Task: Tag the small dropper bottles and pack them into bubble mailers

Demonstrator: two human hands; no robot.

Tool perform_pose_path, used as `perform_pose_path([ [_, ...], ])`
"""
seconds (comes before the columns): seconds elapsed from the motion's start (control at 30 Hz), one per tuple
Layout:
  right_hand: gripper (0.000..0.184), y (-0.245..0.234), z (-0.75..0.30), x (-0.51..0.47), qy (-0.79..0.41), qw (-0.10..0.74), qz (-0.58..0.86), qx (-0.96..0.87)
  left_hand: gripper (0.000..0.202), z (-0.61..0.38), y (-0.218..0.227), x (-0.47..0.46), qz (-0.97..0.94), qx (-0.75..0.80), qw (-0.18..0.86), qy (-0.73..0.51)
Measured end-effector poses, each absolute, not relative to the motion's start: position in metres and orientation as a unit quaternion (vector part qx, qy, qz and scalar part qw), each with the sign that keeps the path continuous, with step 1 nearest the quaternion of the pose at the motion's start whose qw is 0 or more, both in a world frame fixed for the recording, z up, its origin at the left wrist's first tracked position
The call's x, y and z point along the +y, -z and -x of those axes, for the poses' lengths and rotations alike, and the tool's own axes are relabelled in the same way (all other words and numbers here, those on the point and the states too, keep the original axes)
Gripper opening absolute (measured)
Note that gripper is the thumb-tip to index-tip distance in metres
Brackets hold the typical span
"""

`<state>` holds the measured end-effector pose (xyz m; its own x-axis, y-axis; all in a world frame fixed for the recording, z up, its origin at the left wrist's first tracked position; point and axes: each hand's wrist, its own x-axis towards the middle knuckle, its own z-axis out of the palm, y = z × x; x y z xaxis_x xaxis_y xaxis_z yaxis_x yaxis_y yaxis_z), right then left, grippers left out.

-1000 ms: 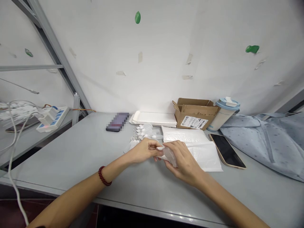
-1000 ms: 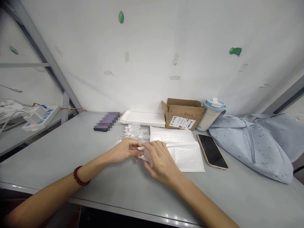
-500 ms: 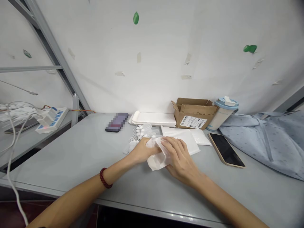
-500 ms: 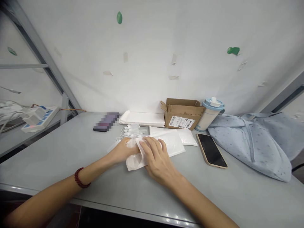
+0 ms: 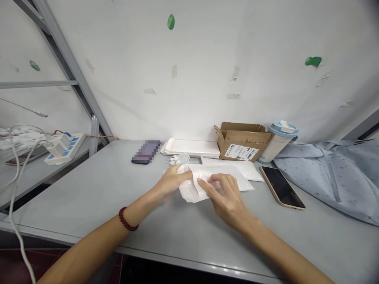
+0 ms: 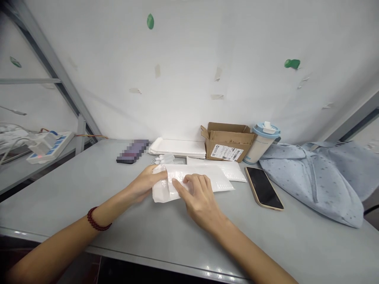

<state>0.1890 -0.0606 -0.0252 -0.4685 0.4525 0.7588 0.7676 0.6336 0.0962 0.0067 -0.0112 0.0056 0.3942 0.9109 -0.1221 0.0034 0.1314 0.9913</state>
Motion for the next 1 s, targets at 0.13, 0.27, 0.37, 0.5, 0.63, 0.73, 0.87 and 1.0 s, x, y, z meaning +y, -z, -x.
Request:
perform_pose_path([
  [0.13, 0.045, 0.022, -0.192, -0.058, 0.226, 0.363, 0.365, -0.827, 0.031, -0.003, -0.007, -0.008, -0.539, 0.388, 0.648, -0.372],
  [0.27, 0.039, 0.020, -0.193, -0.059, 0.229, 0.379, 0.362, -0.820, 0.054, 0.000, -0.006, -0.006, -0.532, 0.345, 0.663, -0.397],
  [0.37, 0.036, 0.022, -0.192, -0.059, 0.237, 0.374, 0.359, -0.822, 0.054, 0.001, -0.008, -0.008, -0.570, 0.305, 0.655, -0.391],
  [0.5, 0.035, 0.022, -0.193, -0.058, 0.243, 0.364, 0.357, -0.826, 0.023, -0.002, -0.008, -0.015, -0.722, 0.296, 0.472, -0.410],
  [0.63, 0.030, 0.018, -0.196, -0.057, 0.251, 0.379, 0.362, -0.814, 0.028, -0.004, -0.001, -0.017, -0.859, 0.240, 0.250, -0.376],
  [0.73, 0.029, 0.014, -0.198, -0.059, 0.259, 0.393, 0.359, -0.806, 0.030, -0.005, 0.005, -0.015, -0.899, 0.221, 0.162, -0.342],
  [0.87, 0.029, 0.010, -0.198, -0.061, 0.246, 0.385, 0.359, -0.814, 0.017, -0.010, 0.012, -0.018, -0.896, 0.266, 0.196, -0.296],
  [1.0, 0.020, 0.011, -0.200, -0.056, 0.238, 0.362, 0.393, -0.811, 0.027, -0.021, 0.018, -0.026, -0.814, 0.356, 0.360, -0.285],
])
